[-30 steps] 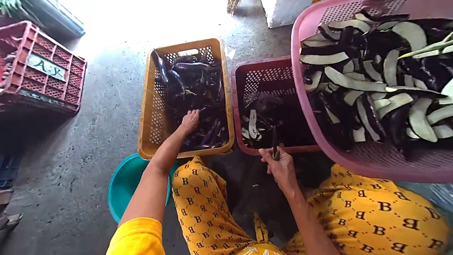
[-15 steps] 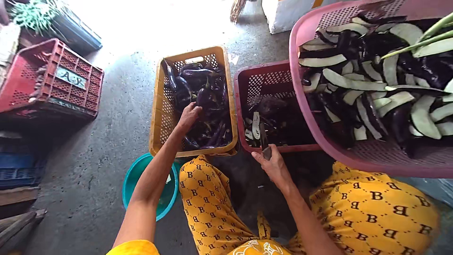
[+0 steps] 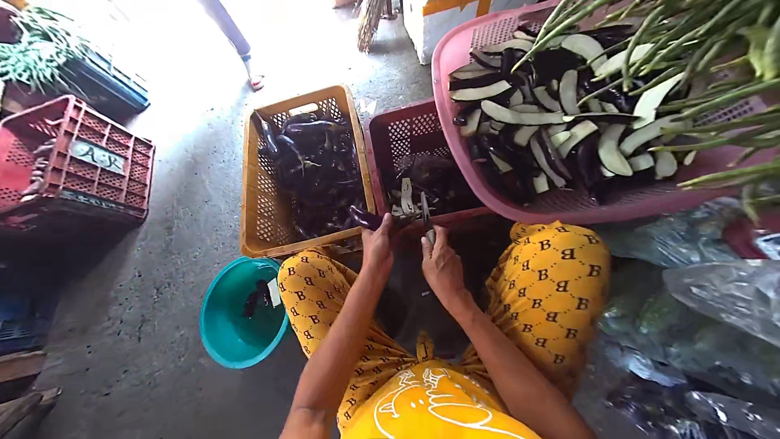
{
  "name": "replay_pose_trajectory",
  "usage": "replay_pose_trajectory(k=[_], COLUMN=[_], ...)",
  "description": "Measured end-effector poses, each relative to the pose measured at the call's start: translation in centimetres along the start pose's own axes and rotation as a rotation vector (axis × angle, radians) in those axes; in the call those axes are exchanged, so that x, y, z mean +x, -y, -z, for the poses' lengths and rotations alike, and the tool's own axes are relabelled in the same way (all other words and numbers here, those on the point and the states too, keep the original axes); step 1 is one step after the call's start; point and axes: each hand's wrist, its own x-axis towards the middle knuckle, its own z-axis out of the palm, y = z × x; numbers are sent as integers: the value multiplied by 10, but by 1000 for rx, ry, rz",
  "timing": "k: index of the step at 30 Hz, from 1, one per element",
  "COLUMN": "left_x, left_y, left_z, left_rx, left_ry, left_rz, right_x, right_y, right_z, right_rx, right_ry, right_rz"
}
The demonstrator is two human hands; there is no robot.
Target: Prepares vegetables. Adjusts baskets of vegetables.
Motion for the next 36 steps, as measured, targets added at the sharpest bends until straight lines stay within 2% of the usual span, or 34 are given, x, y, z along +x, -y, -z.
replay_pose_trajectory(k=[3, 7, 11, 17, 24, 27, 30, 32, 33, 36], left_x=[-2, 0, 3, 7, 7, 3, 2, 4, 5, 13], left_y=[23, 27, 26, 28, 43, 19, -14, -35, -44, -71], left_z=[-1, 1, 3, 4, 7, 11, 12, 5, 1, -10], left_rx=[-25, -37, -79, -99, -12, 89, 132, 84, 77, 137], left_ry=[-67, -78, -77, -69, -80, -85, 10, 108, 165, 346], left_rz=[-6, -5, 21, 19, -40, -134, -162, -142, -119, -106], right_x=[-12, -13, -4, 7, 46, 54, 57, 53, 50, 49], right_y=[-10, -14, -6, 13, 13, 16, 11, 25, 33, 46], right_z=[-3, -12, -8, 0, -5, 5, 3, 13, 21, 41], right_rx=[-208, -297, -385, -455, -457, -286, 265, 595, 675, 656], right_ry=[57, 23, 134, 237, 294, 301, 161, 130, 146, 118], right_rz=[10, 83, 41, -19, 17, 45, 55, 38, 35, 112])
